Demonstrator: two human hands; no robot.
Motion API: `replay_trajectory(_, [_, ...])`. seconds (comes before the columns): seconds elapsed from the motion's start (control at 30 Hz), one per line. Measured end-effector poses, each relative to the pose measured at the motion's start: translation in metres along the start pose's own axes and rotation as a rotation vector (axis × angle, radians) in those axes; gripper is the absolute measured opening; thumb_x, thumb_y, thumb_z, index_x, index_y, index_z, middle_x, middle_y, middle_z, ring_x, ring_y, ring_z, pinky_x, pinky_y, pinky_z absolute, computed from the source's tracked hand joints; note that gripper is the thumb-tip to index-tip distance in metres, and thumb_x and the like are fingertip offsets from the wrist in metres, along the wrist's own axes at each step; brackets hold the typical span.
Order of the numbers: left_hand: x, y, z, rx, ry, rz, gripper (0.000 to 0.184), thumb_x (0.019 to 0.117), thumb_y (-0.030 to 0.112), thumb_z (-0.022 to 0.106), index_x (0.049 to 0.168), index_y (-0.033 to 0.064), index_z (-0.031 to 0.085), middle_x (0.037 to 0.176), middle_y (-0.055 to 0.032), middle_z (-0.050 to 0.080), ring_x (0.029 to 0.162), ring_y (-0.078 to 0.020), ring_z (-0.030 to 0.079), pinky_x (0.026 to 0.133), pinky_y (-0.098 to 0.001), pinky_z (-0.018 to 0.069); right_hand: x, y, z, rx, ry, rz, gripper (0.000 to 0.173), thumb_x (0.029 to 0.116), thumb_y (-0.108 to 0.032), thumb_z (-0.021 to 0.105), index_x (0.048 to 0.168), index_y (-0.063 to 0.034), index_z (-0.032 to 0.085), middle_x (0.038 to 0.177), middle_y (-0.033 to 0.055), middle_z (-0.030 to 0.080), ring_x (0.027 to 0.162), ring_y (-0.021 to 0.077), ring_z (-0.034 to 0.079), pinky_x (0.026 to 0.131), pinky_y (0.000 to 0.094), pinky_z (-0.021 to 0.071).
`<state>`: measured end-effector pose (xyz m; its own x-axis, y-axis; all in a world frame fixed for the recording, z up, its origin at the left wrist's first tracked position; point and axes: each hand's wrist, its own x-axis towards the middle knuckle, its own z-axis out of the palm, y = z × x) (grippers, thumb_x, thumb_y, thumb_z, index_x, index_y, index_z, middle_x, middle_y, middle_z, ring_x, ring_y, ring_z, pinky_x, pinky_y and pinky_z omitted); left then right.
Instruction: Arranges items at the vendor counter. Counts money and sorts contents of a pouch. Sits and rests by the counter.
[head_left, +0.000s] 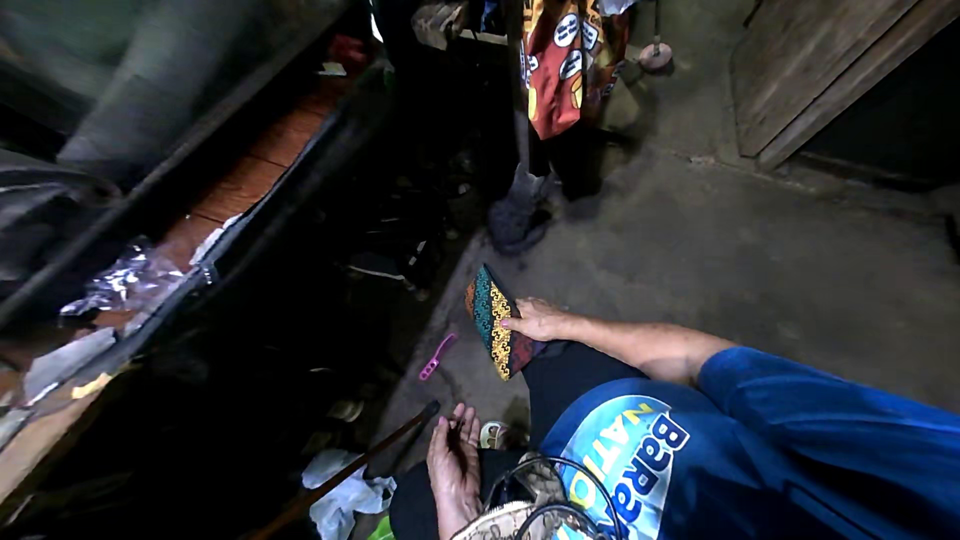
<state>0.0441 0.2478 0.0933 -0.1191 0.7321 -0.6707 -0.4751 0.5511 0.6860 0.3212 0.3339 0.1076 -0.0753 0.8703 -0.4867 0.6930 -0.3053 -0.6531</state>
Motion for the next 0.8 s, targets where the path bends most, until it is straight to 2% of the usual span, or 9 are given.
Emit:
replay_trajectory(0.23, [0.0012, -0.0004, -0.0009, -0.008, -0.007, -0.001, 0.021, 0.1098, 0.018, 0.036, 0.107, 0.0076, 0.054, 0.100, -0.0076, 0.074, 0.087, -0.0199, 0.074, 0.078, -0.0352, 0.0619, 0.0004, 0.0006, 0.0003, -0.004, 0.000, 0.001, 0.068, 0.1032, -0.056, 0.048, 0.134, 0.0038, 0.058, 0.135, 0.0254, 0.060, 0.131, 0.0379, 0.055, 0.110, 0.0596, 0.0402])
replay_trajectory(0.6, [0.0005, -0.0005, -0.0024, -0.012, -0.037, 0.012, 0.016, 0.1035, 0.003, 0.038, 0.100, 0.0087, 0.052, 0.100, -0.0067, 0.073, 0.087, -0.0185, 0.074, 0.076, -0.0334, 0.0623, -0.0011, -0.0009, -0.0003, 0.008, 0.007, 0.007, 0.067, 0.1033, -0.055, 0.049, 0.134, 0.0042, 0.058, 0.136, 0.0261, 0.059, 0.132, 0.0382, 0.054, 0.111, 0.0595, 0.0397])
replay_trajectory(0.8, [0.0002, -0.0009, -0.0026, -0.013, -0.043, 0.017, 0.016, 0.1020, 0.000, 0.039, 0.100, 0.0084, 0.053, 0.102, -0.0079, 0.073, 0.087, -0.0191, 0.074, 0.075, -0.0335, 0.0624, 0.0002, 0.0006, 0.0003, -0.003, 0.006, -0.008, 0.068, 0.1034, -0.056, 0.048, 0.134, 0.0041, 0.059, 0.137, 0.0258, 0.059, 0.133, 0.0381, 0.053, 0.112, 0.0593, 0.0390])
